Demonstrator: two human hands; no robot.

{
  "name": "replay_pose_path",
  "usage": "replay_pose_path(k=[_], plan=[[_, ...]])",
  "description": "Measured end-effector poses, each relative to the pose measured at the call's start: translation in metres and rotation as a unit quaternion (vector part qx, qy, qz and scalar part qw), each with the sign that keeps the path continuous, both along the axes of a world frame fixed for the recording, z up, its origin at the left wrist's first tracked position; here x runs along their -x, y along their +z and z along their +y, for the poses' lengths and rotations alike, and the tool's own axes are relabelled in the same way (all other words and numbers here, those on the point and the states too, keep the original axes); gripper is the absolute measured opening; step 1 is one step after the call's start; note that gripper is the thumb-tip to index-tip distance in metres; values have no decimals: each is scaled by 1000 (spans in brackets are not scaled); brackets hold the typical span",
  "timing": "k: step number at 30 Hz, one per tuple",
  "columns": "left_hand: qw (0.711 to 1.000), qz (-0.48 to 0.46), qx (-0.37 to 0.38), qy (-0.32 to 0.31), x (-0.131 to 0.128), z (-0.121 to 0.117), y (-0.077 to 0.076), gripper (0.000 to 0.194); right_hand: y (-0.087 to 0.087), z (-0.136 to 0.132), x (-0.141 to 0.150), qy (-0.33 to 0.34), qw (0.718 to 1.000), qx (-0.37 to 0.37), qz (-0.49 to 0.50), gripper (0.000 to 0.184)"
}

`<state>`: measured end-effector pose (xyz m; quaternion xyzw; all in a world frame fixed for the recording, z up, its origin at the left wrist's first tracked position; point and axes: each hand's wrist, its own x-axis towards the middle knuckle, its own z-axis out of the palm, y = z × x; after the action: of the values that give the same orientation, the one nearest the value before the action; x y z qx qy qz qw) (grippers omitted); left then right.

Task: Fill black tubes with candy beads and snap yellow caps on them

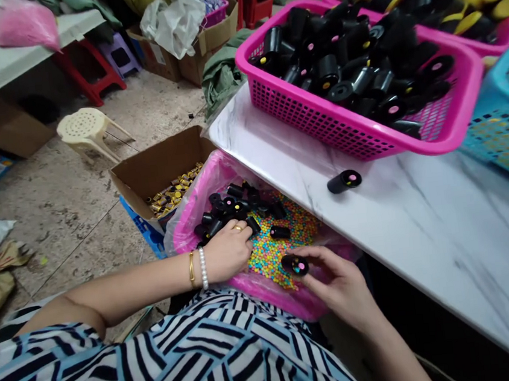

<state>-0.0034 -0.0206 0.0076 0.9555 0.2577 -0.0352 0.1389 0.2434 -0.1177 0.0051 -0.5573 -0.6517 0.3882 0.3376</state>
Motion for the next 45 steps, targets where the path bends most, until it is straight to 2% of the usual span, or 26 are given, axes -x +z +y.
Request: replay_pose_path(k=[3,8,11,13,15,17,19,25,29,33,37,42,45], plan=[[1000,-10,0,-12,-4,0,0,15,24,4,-12,-49,997,-53,-33,27],[995,-48,65,-54,-10,-4,5,13,55,23,-31,-198,974,-111,-27,28],[993,-75,91,-28,-11,-8,6,31,61,26,-24,-165,970,-145,-99,26],[992,-81,92,-6,-10,-9,5,38,58,23,-16,-114,974,-152,-125,25],[993,-77,84,-4,-9,-8,3,36,51,19,-9,-53,968,-183,-161,26],[994,-70,79,-10,-7,-7,0,32,42,16,-7,6,944,-244,-221,30],[995,-64,80,-14,-6,-7,-2,30,35,16,-8,37,923,-285,-255,32],[995,-61,80,-17,-10,-8,-2,27,32,17,-9,12,897,-336,-288,38],[994,-67,88,-22,-15,-9,1,26,29,16,-6,22,894,-349,-279,34],[992,-73,98,-11,-16,-11,2,33,20,14,-5,14,877,-371,-305,37],[989,-101,103,9,-17,-11,3,41,15,10,-3,5,881,-365,-300,37],[973,-190,132,24,-19,-10,5,33,15,11,-2,-16,899,-346,-269,36],[955,-245,165,27,-21,-9,4,32,14,9,3,-32,926,-307,-219,34]])
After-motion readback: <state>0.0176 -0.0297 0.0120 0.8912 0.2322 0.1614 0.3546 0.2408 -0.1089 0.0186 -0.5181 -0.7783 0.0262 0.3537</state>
